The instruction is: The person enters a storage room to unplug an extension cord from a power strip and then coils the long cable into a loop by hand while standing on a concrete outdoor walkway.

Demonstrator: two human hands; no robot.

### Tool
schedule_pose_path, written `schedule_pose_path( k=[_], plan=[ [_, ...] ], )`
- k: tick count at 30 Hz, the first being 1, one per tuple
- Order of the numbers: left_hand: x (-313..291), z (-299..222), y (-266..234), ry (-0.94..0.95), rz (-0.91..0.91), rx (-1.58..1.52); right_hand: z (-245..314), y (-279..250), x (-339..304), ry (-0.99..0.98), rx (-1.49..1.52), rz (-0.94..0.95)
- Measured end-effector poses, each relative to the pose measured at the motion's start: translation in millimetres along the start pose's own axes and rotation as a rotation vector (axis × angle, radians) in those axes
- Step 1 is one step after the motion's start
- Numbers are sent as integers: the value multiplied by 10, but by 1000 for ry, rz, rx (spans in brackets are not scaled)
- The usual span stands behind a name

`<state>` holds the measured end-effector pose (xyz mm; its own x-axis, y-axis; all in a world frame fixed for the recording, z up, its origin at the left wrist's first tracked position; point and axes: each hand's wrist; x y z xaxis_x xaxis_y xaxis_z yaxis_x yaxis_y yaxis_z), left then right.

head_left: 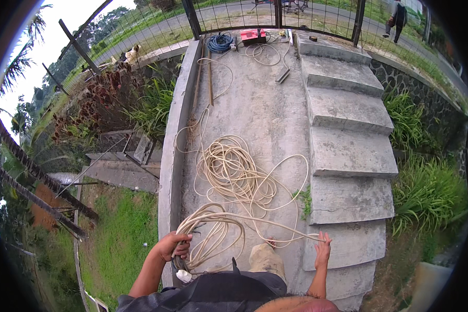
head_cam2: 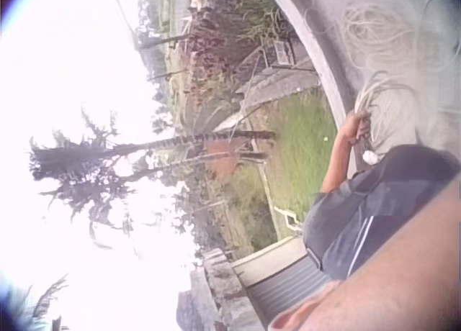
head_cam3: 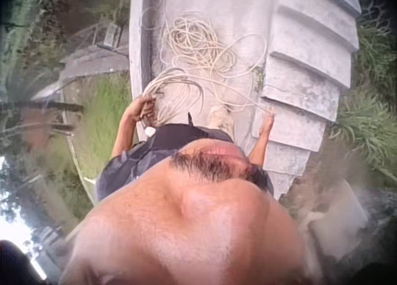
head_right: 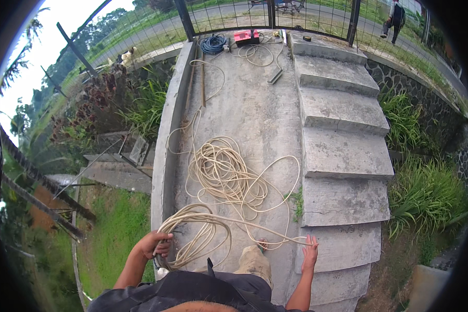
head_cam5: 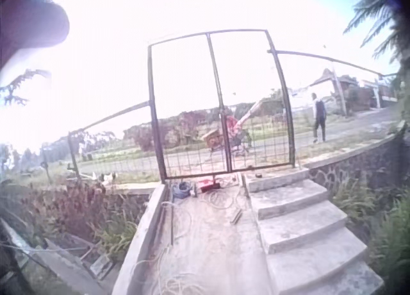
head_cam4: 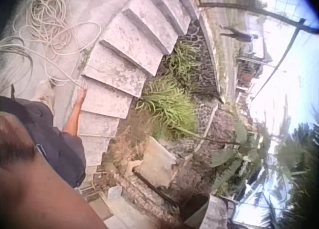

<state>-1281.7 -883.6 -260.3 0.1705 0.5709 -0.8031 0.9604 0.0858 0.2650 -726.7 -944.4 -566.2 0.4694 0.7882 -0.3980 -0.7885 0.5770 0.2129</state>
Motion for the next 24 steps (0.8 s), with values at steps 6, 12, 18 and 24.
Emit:
schedule_pose_path(
  k=[6, 12, 18, 24],
  plan=[
    [-686, -640, 871, 198, 253, 68, 1661, 743, 1043, -232, -909, 118],
    [-1134, -985, 1393, 299, 343, 332, 2217, 1460, 2158, -789, -625, -501],
    [-1291, -1024, 1437, 360, 350, 380, 3488, 2626, 1978, -793, -195, -153],
    [-1158, -1071, 1723, 561, 497, -76, 2195, 2248, 2444, -501, -769, 0]
  ],
)
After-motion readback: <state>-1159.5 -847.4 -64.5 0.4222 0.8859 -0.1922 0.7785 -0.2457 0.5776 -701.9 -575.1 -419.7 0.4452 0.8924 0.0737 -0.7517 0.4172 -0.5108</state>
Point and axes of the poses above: each hand's wrist, its own x-axis towards the middle knuckle, its own y-axis out of the palm, z = x × y, and after that the axes turned 3 degrees about -z, right-handed
